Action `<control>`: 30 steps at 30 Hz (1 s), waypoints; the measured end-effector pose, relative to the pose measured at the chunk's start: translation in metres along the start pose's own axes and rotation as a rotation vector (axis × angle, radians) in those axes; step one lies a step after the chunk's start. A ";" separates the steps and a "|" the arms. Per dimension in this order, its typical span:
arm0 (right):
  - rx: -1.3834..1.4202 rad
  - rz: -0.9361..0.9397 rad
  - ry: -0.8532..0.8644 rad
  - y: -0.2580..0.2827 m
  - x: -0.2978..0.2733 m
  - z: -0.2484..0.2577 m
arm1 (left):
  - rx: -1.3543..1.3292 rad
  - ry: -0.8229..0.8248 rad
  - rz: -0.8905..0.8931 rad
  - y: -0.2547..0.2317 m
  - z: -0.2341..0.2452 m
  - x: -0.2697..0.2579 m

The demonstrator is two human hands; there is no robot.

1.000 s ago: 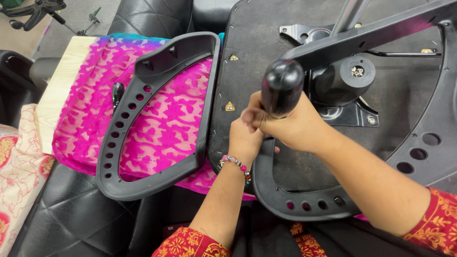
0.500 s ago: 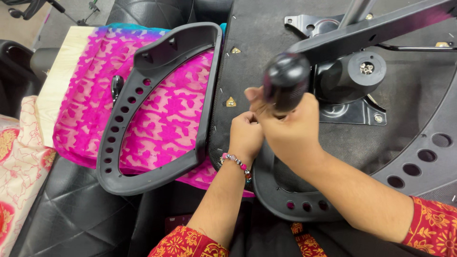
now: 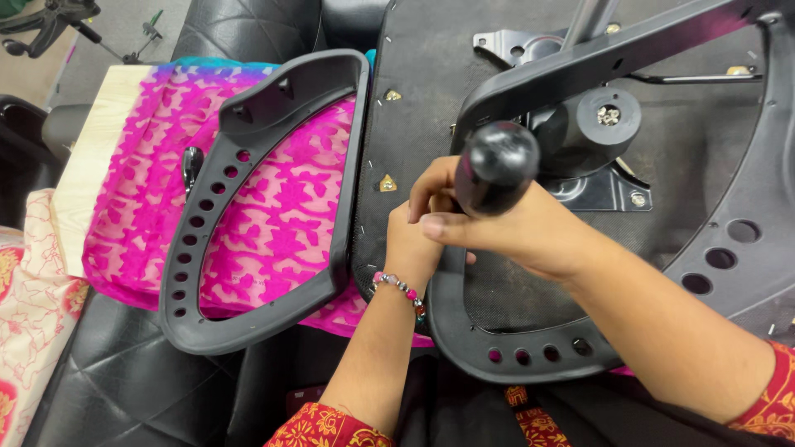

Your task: The person assembles a black plastic chair frame by inserting screws and tightening them with a screwdriver. They align the frame parts, insert screws into the central hub, and use a screwdriver to secure the components together.

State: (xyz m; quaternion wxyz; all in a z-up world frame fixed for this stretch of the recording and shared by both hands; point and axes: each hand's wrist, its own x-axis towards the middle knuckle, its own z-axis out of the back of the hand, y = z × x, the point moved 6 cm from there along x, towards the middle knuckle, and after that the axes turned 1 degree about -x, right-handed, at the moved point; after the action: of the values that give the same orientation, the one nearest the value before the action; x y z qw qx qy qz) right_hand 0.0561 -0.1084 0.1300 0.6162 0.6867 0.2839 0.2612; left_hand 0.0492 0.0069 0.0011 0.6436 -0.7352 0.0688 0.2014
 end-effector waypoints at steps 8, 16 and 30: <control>0.053 0.022 0.447 0.020 0.008 0.012 | -0.099 0.002 -0.018 0.002 0.001 -0.007; -0.154 -0.042 0.674 0.030 0.028 0.006 | -0.030 0.023 0.041 0.001 0.002 -0.004; -0.097 0.037 0.130 -0.015 0.010 0.021 | -0.107 -0.028 0.054 0.026 0.008 0.011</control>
State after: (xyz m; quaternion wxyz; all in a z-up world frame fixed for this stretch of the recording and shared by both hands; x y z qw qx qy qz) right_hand 0.0769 -0.1152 0.1129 0.6239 0.6428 0.2978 0.3300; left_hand 0.0480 0.0118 -0.0281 0.5985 -0.7636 0.0690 0.2323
